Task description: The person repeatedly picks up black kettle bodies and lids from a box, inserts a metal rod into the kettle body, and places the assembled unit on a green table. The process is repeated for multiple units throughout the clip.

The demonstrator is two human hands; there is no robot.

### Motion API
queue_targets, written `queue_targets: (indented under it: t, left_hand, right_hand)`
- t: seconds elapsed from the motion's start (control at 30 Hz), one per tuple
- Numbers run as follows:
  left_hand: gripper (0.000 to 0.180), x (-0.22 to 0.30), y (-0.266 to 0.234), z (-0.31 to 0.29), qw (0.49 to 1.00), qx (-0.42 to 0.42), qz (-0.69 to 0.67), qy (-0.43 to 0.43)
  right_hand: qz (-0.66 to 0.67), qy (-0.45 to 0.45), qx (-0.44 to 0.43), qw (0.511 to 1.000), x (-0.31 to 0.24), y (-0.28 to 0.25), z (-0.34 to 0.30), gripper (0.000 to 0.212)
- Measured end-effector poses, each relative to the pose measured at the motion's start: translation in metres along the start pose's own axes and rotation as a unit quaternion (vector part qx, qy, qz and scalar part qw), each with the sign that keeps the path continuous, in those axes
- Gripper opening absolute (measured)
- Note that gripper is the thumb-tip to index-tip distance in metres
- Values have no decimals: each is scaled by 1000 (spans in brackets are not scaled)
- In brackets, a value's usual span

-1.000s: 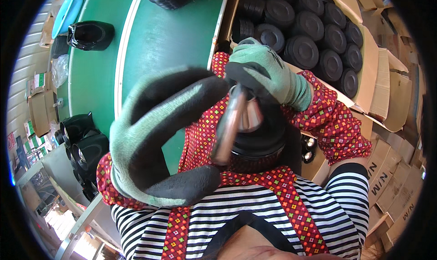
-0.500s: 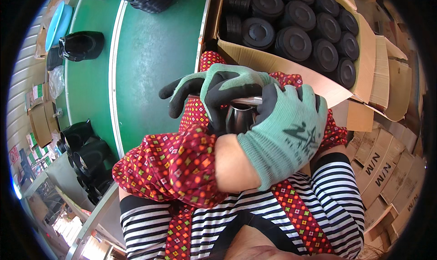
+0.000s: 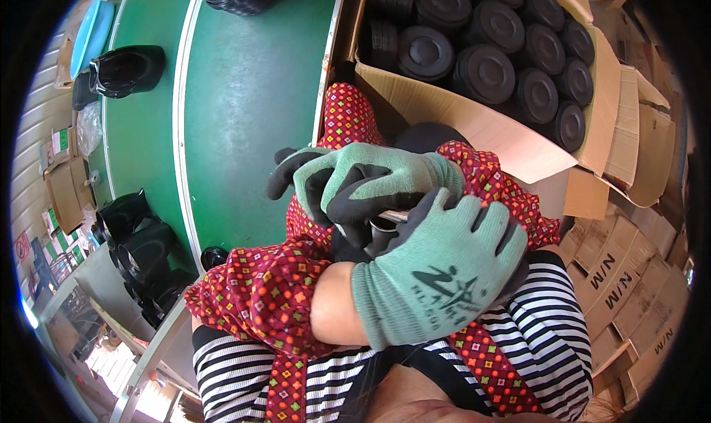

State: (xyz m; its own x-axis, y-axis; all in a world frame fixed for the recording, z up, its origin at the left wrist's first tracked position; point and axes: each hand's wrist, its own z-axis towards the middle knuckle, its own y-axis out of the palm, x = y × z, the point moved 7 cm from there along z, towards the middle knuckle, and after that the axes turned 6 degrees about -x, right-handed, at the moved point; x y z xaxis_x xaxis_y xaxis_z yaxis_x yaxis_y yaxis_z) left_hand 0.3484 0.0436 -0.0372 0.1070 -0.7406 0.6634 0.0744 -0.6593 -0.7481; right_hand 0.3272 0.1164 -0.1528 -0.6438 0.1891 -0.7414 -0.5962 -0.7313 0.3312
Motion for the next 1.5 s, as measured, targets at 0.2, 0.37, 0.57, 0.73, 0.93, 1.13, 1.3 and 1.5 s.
queue_targets:
  t: [0.2,0.37,0.57,0.73,0.93,1.13,1.3,1.5]
  left_hand:
    - [36,-42,-41,-54,907,50,-346,234]
    - [48,-67,-52,-82,855,13,-485,185]
    - [65,-20,-112,-45,983,45,-160,-75]
    - [78,-28,-54,-42,953,-107,188,-213]
    - [71,-83,-43,-76,903,-205,-16,-377]
    - [60,-112,-46,-69,932,-232,-73,-270]
    - [67,-135,-31,-71,962,-206,-111,-144]
    - [62,-153,-15,-49,966,-245,-67,-52]
  right_hand:
    - [-515,46,121,848,-56,-7,-53,35]
    - [-490,215,21,844,-74,-17,-28,59]
    - [-442,208,-1,873,-66,-31,-25,56]
    - [-427,201,77,878,-53,-29,-33,59]
    - [-511,265,90,813,-37,-10,-16,49]
    - [-573,301,174,742,-59,-4,-26,60]
    - [-599,343,151,708,-93,5,-31,56]
    - [-599,450,130,649,-102,10,-39,54]
